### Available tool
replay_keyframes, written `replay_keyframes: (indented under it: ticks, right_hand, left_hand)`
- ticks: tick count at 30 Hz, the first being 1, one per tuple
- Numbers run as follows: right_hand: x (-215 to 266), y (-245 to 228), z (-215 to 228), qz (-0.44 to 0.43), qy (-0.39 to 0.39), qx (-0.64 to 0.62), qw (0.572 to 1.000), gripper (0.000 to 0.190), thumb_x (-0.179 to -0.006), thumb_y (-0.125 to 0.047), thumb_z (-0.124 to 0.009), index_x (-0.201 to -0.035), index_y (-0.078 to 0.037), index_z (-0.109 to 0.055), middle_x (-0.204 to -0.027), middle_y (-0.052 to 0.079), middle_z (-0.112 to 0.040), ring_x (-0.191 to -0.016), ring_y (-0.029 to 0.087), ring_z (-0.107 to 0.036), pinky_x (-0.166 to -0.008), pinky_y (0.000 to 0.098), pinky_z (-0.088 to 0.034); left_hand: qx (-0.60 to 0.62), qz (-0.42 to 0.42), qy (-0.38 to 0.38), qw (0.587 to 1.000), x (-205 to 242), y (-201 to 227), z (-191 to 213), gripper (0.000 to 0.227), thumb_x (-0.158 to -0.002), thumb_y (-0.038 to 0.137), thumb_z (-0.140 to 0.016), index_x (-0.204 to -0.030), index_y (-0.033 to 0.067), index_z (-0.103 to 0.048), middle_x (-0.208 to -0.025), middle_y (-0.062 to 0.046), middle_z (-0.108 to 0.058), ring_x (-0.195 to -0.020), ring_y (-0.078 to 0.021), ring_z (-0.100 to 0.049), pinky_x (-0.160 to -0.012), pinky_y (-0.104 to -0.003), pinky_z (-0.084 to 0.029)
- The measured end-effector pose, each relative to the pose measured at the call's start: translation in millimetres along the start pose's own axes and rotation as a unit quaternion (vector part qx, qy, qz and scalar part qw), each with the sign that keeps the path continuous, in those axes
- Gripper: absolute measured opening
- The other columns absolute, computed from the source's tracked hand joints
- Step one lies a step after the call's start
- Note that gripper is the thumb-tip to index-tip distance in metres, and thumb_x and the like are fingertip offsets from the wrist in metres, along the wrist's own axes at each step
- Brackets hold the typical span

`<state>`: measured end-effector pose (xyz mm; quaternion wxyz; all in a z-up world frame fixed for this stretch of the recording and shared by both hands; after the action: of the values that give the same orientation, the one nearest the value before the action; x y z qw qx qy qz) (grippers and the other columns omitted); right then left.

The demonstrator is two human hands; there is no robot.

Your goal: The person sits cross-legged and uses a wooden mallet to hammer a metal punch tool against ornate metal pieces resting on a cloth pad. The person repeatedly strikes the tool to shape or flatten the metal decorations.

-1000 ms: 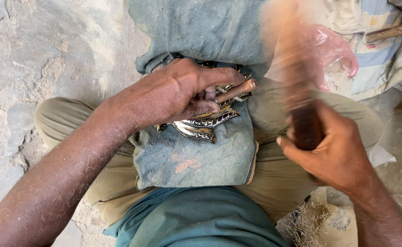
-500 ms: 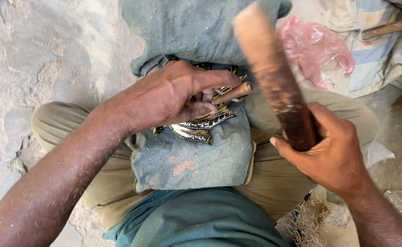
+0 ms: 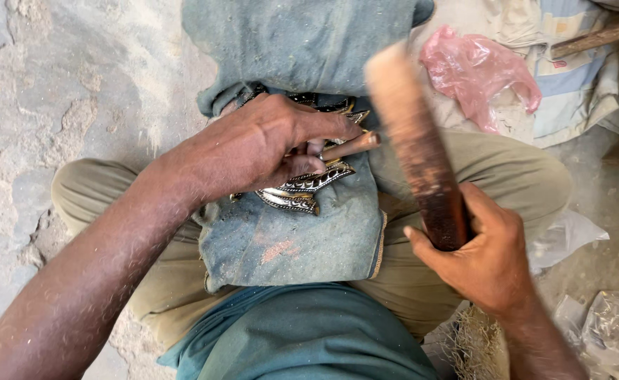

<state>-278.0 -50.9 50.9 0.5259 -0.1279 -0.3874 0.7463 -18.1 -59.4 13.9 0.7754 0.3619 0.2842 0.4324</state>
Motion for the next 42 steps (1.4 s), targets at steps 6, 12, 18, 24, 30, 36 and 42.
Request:
replay_keyframes:
  ticks: [6, 12, 18, 24, 30, 36, 42]
  right_hand:
    - [49, 0, -13, 0.130, 0.158, -0.339, 0.918, 0.038, -0.102, 0.005, -0.067, -0.131, -0.007, -0.046, -0.091, 0.011, -0.069, -0.079, 0.018, -0.073, -0.079, 0.0338, -0.066]
    - [14, 32, -44, 0.110, 0.044, -0.350, 0.929, 0.035, -0.094, 0.008, -0.066, -0.124, -0.001, -0.049, -0.093, 0.017, -0.070, -0.090, 0.027, -0.077, -0.081, 0.0422, -0.065]
    - [38, 53, 24, 0.060, 0.119, -0.317, 0.939, 0.028, -0.098, 0.000, -0.072, -0.121, -0.001, -0.058, -0.096, 0.005, -0.070, -0.088, 0.013, -0.072, -0.086, 0.0326, -0.065]
    - [25, 58, 46, -0.071, 0.005, -0.109, 0.992, 0.038, -0.078, -0.003, -0.084, -0.108, -0.001, -0.060, -0.085, 0.005, -0.068, -0.075, 0.011, -0.065, -0.064, 0.0297, -0.056]
    - [10, 57, 54, -0.096, -0.071, 0.088, 0.989, 0.048, -0.071, -0.009, -0.088, -0.111, -0.004, -0.063, -0.076, 0.006, -0.066, -0.060, 0.013, -0.067, -0.051, 0.0295, -0.057]
    - [3, 68, 59, -0.167, -0.122, 0.189, 0.960, 0.040, -0.081, -0.022, -0.090, -0.105, -0.006, -0.063, -0.066, 0.010, -0.060, -0.051, 0.022, -0.057, -0.043, 0.0393, -0.050]
    - [-4, 63, 57, -0.039, -0.090, 0.133, 0.986, 0.042, -0.075, -0.021, -0.086, -0.104, -0.007, -0.061, -0.068, 0.000, -0.061, -0.058, 0.011, -0.061, -0.049, 0.0298, -0.053]
  left_hand:
    - [0.027, -0.011, 0.088, 0.996, 3, 15, -6, 0.048, -0.092, 0.011, -0.077, -0.136, 0.0097, -0.059, -0.099, -0.011, -0.074, -0.073, -0.0236, -0.074, -0.065, -0.040, -0.059]
    - [0.034, 0.083, 0.074, 0.993, -14, 8, -32, 0.040, -0.091, 0.006, -0.075, -0.128, 0.0102, -0.061, -0.077, -0.008, -0.072, -0.065, -0.0197, -0.075, -0.056, -0.036, -0.058]
    - [0.036, 0.062, 0.060, 0.996, -18, -5, -34, 0.041, -0.090, 0.008, -0.079, -0.122, 0.0065, -0.054, -0.076, -0.007, -0.071, -0.068, -0.0214, -0.074, -0.058, -0.038, -0.057]
    - [0.003, 0.035, 0.061, 0.998, -15, -1, -35, 0.041, -0.092, 0.010, -0.079, -0.124, 0.0098, -0.053, -0.076, -0.010, -0.069, -0.070, -0.0277, -0.072, -0.061, -0.041, -0.055]
    - [0.021, 0.050, 0.067, 0.996, -15, 1, -34, 0.046, -0.089, 0.008, -0.078, -0.130, 0.0121, -0.057, -0.076, -0.009, -0.070, -0.066, -0.0268, -0.072, -0.060, -0.040, -0.055]
    - [0.029, 0.073, 0.058, 0.995, -15, -1, -36, 0.050, -0.088, 0.010, -0.078, -0.133, 0.0139, -0.058, -0.076, -0.010, -0.071, -0.065, -0.0265, -0.072, -0.058, -0.041, -0.056]
    - [0.021, 0.026, 0.059, 0.998, -16, 1, -33, 0.044, -0.092, 0.012, -0.078, -0.131, 0.0104, -0.057, -0.078, -0.010, -0.071, -0.070, -0.0281, -0.073, -0.061, -0.042, -0.056]
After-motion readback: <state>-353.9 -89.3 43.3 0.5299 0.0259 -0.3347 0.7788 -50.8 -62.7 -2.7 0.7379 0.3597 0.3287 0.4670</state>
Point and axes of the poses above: each hand's wrist, its own x-axis away from the middle knuckle, its own z-axis out of the back of the hand, y = z × x, the point moved 5 cm from there along -x, towards the middle knuckle
